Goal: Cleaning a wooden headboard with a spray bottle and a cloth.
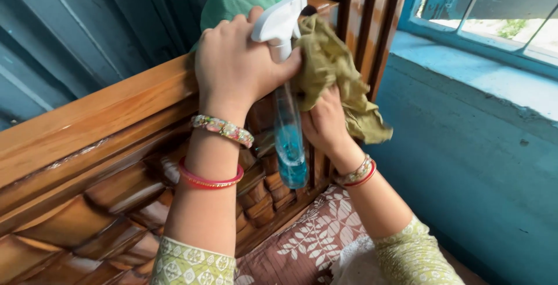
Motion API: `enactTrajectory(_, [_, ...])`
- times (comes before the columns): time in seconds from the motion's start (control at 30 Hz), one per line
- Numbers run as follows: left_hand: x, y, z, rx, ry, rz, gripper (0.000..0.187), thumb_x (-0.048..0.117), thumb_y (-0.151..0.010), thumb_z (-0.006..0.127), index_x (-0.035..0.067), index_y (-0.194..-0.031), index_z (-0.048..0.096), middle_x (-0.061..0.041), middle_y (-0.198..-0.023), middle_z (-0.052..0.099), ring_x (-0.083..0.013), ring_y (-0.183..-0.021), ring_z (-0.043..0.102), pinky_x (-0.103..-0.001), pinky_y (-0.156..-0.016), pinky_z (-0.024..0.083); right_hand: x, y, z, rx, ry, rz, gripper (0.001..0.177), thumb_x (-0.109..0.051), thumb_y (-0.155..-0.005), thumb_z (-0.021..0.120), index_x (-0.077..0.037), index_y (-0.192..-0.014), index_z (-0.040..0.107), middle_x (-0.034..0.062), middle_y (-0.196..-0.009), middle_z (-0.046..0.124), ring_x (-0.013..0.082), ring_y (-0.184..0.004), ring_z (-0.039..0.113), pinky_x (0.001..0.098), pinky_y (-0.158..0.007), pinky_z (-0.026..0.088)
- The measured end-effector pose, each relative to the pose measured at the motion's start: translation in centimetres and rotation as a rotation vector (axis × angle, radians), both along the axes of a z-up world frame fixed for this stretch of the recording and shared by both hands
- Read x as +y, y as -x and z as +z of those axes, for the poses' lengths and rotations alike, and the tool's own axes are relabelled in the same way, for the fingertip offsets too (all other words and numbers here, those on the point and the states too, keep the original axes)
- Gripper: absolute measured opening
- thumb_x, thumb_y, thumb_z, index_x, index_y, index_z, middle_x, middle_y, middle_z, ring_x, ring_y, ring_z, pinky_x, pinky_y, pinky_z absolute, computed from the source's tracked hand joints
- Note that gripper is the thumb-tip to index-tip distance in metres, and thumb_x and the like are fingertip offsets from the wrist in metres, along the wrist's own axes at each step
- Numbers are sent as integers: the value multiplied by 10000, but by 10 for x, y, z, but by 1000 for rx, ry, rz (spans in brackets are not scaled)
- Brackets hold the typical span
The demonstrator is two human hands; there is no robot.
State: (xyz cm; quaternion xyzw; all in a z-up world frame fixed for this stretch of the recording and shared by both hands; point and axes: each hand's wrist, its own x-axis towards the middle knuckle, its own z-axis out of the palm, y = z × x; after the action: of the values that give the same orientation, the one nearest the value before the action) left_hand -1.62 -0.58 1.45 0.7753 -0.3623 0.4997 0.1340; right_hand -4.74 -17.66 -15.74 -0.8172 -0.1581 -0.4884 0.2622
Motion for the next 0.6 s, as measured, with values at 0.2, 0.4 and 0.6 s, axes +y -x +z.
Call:
enactTrajectory(0.2, [1,2,2,65,26,-44,540,586,-733,791,74,-860,677,-146,-729,716,-326,-665,717,-458,-614,577,-14,-11,78,-268,168,-151,569,-1,-894,604,8,-1458,530,312,-1538,468,513,-1483,364,545,-1252,306])
enactTrajectory(0.4, [2,1,1,108,59,-58,510,562,-772,784,71,-869,685,-146,-728,715,-333,-663,714,-461,-622,572,-53,-26,120,2,43,34,313,-58,-914,680,-31,-1225,648,190,-1246,683,413,-1209,640,453,-1012,527])
enactTrajectory(0.6, [2,0,0,87,47,-48,522,563,-769,787,64,-870,673,-146,-729,707,-341,-673,709,-476,-637,567,-74,-26,162,-104,278,158,349,88,-905,550,14,-1234,639,224,-1250,696,454,-1207,627,461,-1003,545])
